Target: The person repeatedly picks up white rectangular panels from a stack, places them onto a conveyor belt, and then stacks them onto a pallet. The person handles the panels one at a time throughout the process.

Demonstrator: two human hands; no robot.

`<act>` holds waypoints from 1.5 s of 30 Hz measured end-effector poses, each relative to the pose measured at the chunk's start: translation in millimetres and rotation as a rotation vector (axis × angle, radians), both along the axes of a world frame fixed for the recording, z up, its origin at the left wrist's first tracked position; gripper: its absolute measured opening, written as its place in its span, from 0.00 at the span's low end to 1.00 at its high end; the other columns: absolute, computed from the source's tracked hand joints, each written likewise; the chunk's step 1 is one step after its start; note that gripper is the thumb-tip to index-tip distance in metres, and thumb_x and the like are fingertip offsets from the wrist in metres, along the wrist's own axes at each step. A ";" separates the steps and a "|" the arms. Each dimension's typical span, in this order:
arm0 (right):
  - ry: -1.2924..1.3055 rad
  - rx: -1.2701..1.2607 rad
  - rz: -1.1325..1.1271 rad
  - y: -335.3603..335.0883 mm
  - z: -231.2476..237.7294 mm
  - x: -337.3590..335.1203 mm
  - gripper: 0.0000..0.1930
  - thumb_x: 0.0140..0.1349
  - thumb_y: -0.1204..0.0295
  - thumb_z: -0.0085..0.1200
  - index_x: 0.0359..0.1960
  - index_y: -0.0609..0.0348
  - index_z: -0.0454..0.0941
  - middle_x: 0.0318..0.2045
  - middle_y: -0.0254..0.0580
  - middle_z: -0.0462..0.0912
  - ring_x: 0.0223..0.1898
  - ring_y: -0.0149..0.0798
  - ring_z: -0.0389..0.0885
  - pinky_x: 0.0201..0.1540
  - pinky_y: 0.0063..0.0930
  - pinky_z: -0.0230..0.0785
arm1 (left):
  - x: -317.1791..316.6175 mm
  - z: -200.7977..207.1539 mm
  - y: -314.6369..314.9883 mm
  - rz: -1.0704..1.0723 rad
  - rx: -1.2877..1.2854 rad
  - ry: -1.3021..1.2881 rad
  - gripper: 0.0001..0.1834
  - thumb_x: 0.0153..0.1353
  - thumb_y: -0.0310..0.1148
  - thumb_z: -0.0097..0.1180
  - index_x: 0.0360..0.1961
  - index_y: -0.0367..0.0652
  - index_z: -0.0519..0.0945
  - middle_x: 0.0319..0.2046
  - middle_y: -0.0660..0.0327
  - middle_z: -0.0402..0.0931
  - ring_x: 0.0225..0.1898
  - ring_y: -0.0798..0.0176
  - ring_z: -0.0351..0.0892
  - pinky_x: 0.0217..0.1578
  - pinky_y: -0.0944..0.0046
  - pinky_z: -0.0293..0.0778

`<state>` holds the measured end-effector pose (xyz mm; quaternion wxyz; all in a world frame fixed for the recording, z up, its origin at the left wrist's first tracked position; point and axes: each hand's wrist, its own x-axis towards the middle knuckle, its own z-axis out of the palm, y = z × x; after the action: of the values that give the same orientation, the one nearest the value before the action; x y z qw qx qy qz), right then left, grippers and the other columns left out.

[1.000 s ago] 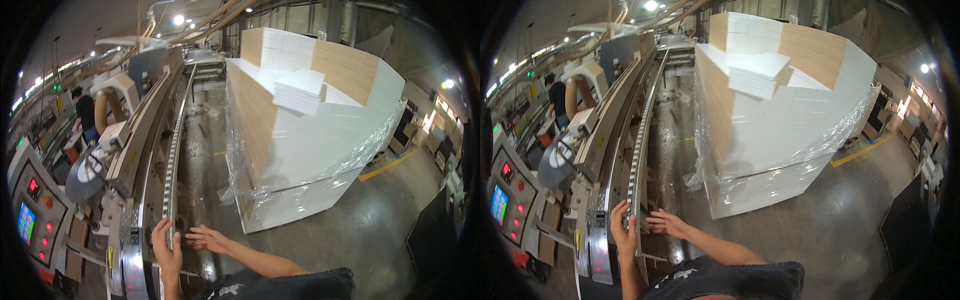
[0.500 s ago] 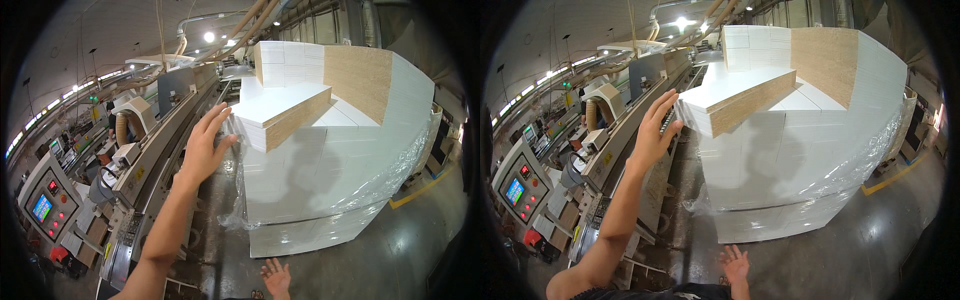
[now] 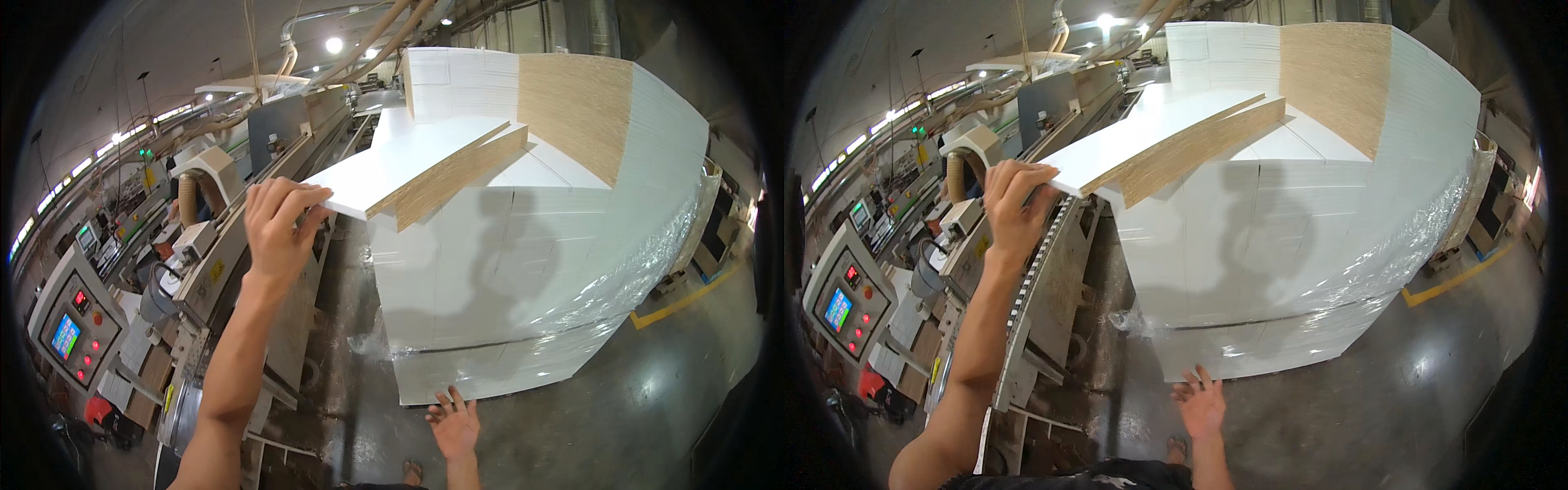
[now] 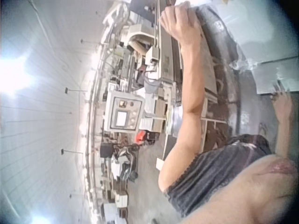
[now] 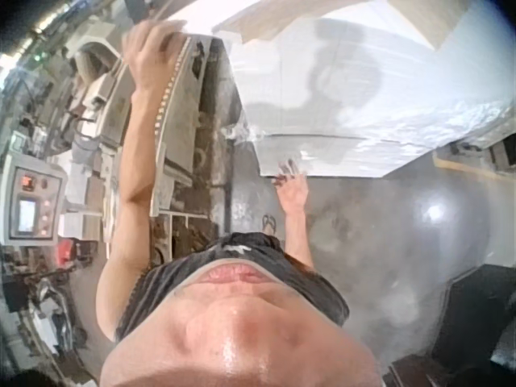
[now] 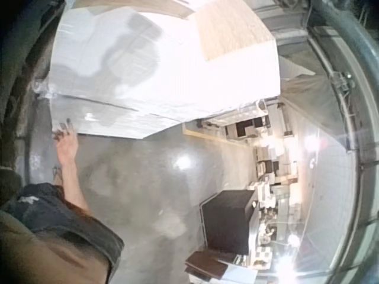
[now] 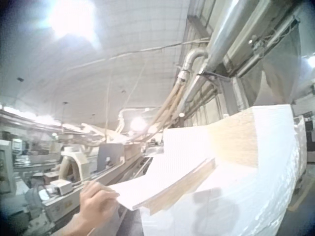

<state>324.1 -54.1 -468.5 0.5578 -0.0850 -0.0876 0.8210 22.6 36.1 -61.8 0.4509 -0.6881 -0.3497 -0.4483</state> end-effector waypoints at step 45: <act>-0.903 0.380 1.198 -286.1 -65.3 -580.7 0.61 0.64 0.84 0.65 0.80 0.59 0.21 0.57 0.55 0.73 0.55 0.46 0.81 0.60 0.48 0.81 | -214.9 -497.7 -760.4 0.537 -0.115 -2.130 0.38 0.73 0.36 0.62 0.78 0.39 0.60 0.30 0.68 0.71 0.27 0.75 0.73 0.23 0.72 0.74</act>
<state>-256.6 -340.2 -533.8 -0.0665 -0.2525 -0.4769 0.8393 -192.3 -724.3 -559.5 -0.0317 0.1297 -0.7185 -0.6825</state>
